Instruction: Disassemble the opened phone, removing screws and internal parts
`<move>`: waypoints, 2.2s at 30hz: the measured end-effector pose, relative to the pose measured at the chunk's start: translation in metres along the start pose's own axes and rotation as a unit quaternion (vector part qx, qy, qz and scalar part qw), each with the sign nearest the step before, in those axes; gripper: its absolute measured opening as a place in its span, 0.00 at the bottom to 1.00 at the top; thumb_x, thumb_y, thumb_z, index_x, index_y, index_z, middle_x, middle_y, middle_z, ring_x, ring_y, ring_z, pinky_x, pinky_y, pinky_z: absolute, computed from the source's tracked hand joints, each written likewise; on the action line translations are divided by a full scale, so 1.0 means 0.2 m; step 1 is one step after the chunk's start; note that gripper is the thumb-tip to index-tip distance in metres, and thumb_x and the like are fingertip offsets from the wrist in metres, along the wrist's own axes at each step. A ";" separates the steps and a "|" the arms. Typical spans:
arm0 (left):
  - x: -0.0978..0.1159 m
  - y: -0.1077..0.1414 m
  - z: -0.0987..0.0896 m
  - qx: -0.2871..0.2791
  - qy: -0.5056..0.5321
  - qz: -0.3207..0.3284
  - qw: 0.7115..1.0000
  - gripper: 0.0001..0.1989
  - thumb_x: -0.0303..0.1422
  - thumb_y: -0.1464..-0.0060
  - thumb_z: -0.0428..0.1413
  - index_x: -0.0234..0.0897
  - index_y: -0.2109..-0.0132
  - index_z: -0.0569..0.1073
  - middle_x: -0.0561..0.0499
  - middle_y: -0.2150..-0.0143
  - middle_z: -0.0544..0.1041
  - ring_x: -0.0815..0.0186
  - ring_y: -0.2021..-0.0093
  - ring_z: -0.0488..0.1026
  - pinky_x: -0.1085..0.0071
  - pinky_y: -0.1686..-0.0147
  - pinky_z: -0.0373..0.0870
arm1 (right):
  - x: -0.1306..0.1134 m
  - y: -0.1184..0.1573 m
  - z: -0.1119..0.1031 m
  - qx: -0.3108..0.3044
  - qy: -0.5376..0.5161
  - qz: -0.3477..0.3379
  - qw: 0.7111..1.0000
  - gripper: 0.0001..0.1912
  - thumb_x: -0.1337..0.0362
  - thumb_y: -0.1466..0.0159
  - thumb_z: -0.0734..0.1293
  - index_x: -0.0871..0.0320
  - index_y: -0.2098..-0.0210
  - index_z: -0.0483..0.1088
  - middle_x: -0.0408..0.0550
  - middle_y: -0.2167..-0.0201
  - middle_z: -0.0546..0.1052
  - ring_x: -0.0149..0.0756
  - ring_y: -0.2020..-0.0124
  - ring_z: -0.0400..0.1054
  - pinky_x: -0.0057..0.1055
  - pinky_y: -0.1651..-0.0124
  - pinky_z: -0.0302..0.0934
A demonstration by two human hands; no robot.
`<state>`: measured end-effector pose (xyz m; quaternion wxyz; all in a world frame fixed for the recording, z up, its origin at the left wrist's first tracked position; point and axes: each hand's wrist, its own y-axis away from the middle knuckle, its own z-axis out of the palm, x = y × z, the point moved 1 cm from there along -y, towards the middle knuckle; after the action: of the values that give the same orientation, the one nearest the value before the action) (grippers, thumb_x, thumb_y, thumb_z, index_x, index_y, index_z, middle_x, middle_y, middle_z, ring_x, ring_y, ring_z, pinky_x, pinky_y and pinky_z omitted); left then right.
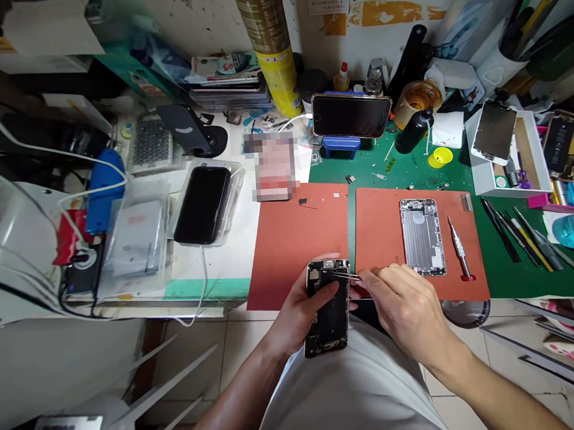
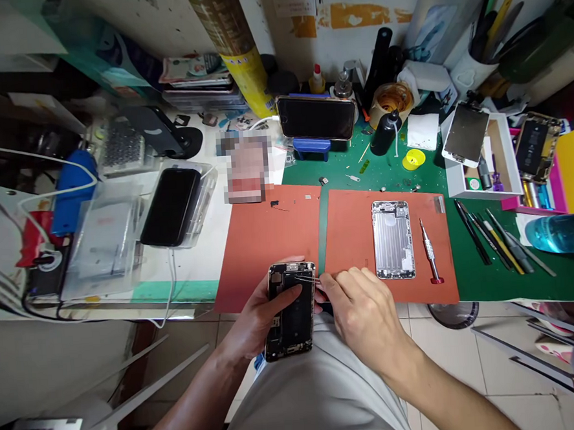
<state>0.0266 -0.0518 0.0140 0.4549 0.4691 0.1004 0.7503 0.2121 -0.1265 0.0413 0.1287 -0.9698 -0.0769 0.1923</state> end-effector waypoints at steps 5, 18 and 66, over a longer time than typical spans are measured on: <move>0.00 0.00 0.01 0.011 0.014 -0.021 1.000 0.32 0.37 0.40 0.66 0.42 0.33 0.65 0.45 0.56 0.85 0.55 0.61 0.85 0.62 0.60 0.81 | -0.01 -0.02 0.07 0.025 0.001 -0.013 1.000 0.14 0.79 0.30 0.61 0.63 0.50 0.73 0.47 0.70 0.74 0.37 0.69 0.60 0.36 0.64 0.53; 0.02 0.00 0.02 0.010 0.043 -0.029 0.999 0.32 0.36 0.42 0.68 0.42 0.34 0.67 0.46 0.58 0.85 0.54 0.61 0.85 0.62 0.60 0.81 | -0.01 -0.01 0.11 0.025 -0.001 -0.015 1.000 0.13 0.77 0.29 0.62 0.62 0.49 0.72 0.48 0.70 0.74 0.38 0.69 0.61 0.37 0.64 0.53; 0.01 -0.02 -0.01 0.002 0.076 -0.037 0.996 0.33 0.33 0.42 0.68 0.42 0.33 0.66 0.45 0.58 0.85 0.54 0.61 0.85 0.61 0.61 0.82 | -0.03 0.02 0.20 0.084 -0.111 0.014 0.990 0.14 0.79 0.31 0.67 0.65 0.48 0.74 0.52 0.64 0.77 0.38 0.65 0.64 0.34 0.62 0.64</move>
<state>0.0279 -0.0469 0.0126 0.4724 0.4074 0.1541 0.7662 0.1910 -0.1225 0.0066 0.1976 -0.9293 -0.0607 0.3061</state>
